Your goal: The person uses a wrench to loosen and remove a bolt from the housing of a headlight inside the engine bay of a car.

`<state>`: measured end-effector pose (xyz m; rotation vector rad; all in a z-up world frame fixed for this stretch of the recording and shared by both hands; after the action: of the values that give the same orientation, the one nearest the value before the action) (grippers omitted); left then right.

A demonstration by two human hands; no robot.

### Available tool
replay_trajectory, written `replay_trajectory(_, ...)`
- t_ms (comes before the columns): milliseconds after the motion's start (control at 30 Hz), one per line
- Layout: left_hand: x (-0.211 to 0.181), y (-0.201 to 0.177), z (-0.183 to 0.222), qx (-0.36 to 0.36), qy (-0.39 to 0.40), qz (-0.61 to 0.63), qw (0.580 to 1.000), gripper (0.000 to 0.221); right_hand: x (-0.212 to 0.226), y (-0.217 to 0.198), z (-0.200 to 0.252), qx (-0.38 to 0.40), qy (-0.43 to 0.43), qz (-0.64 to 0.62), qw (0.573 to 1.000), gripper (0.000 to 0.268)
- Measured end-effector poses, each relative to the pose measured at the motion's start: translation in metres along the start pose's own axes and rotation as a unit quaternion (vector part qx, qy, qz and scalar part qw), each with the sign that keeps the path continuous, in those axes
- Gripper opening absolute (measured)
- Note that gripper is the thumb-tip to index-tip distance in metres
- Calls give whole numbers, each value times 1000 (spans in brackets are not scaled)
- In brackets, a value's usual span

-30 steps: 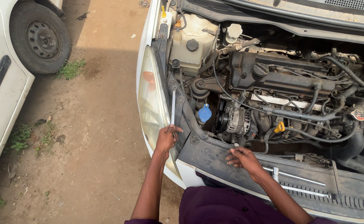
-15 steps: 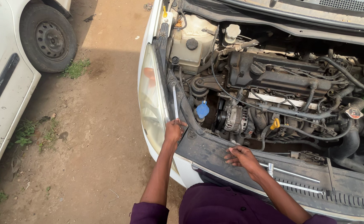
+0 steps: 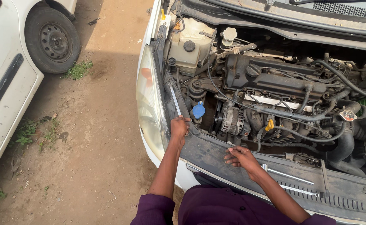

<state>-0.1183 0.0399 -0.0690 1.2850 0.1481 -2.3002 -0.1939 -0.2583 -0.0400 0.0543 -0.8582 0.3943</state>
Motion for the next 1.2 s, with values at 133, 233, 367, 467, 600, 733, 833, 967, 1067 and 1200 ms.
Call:
replay_trajectory(133,6,9,-3,-7,13,29,999,46,-4,-8,-5,2,6,-6,1000,33)
replay_trajectory(233,9,15,-5,-21,7,35,999,46,-7,-5,-9,8,20,-5,1000,33)
replay_trajectory(367,15,53,-11,5,-14,99,995,41,-3,-2,-16,15,32,6,999,34)
replay_trajectory(467,11,100,-30,38,-64,148,986,40,0,0,-20,18,40,8,999,33)
replay_trajectory(600,-18,170,-80,95,-88,278,952,41,-4,-4,-24,14,49,-5,999,33)
replay_trajectory(733,-60,223,-152,51,-111,393,912,17,-5,-18,-27,-10,59,-26,998,35)
replay_trajectory(833,-84,238,-212,18,-122,498,858,35,-4,-25,-28,-30,79,-35,996,34)
replay_trajectory(967,-130,233,-289,-5,-124,610,782,30,-2,-35,-27,-48,66,-74,994,32)
replay_trajectory(1067,-154,223,-325,26,-136,700,700,40,0,-39,-24,-67,83,-67,992,32)
replay_trajectory(1200,-166,203,-343,10,-92,729,678,41,-2,-43,-19,-89,79,-86,989,32)
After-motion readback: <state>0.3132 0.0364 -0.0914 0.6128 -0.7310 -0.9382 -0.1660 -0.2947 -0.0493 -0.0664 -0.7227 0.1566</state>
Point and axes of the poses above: each hand's wrist, its own z-axis away from the middle knuckle, its own y-axis out of the palm, x = y × z, the point moved 2 cm from there along -z, towards the middle knuckle, and after that the axes turned 2 degrees about -y, right-handed, at the moved point
